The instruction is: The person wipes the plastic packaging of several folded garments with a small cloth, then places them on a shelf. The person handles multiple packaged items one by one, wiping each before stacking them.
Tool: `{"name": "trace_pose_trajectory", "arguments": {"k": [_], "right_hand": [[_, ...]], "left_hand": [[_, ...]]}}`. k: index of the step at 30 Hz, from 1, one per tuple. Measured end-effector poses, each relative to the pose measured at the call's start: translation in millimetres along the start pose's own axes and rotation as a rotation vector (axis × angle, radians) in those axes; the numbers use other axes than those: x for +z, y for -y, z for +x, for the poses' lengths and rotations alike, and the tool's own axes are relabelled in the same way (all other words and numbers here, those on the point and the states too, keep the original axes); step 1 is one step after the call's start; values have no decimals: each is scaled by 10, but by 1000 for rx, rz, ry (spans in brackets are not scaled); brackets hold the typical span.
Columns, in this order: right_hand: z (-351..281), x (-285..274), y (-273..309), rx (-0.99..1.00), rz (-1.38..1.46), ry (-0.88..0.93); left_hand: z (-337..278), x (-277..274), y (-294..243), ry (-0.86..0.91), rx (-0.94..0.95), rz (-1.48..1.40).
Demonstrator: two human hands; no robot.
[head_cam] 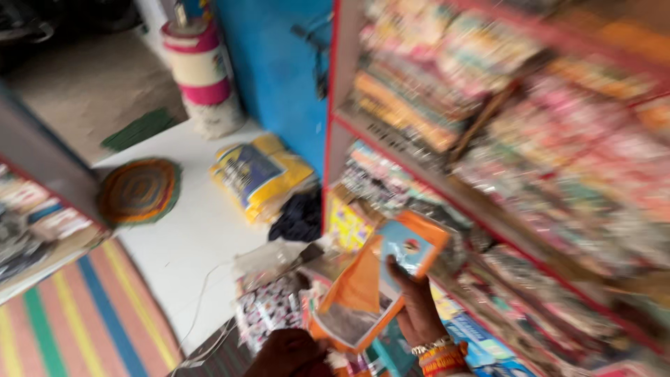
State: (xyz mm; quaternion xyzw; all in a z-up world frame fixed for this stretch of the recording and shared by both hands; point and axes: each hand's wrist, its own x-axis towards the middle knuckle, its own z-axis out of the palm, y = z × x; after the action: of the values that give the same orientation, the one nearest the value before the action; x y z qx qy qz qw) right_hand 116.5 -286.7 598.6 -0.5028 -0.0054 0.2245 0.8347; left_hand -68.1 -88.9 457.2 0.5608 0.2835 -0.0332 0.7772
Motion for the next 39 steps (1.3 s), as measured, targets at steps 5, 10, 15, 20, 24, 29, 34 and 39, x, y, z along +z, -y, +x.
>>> {"name": "trace_pose_trajectory", "arguments": {"k": [5,10,15,20,24,29,34,39], "right_hand": [[-290,174,1208,33,-393,148],[-653,330,2515,-228,-809,296],[-1122,565,3580,-197,-1438,31],[-1572,600,4328,-332,-1577,-28],[-1795,345,4661,-606,-1346,130],[-1931,-80,4938,-499,-1117,-120],[-1829,-309,5178,-521,-878,-113],[-1518,-563,5543,-427,-725,-77]], "left_hand": [[-13,-253,-409,-121,50,112],[-372,79,-1023,-50,456,-121],[-355,256,-1468,209,321,-527],[-304,353,-1424,364,236,-700],[-488,557,-1574,259,67,-770],[-825,1135,-2147,528,262,-1119],[-911,1772,-2858,490,218,-1197],[-1150,2693,-3580,706,299,-1241]]}}
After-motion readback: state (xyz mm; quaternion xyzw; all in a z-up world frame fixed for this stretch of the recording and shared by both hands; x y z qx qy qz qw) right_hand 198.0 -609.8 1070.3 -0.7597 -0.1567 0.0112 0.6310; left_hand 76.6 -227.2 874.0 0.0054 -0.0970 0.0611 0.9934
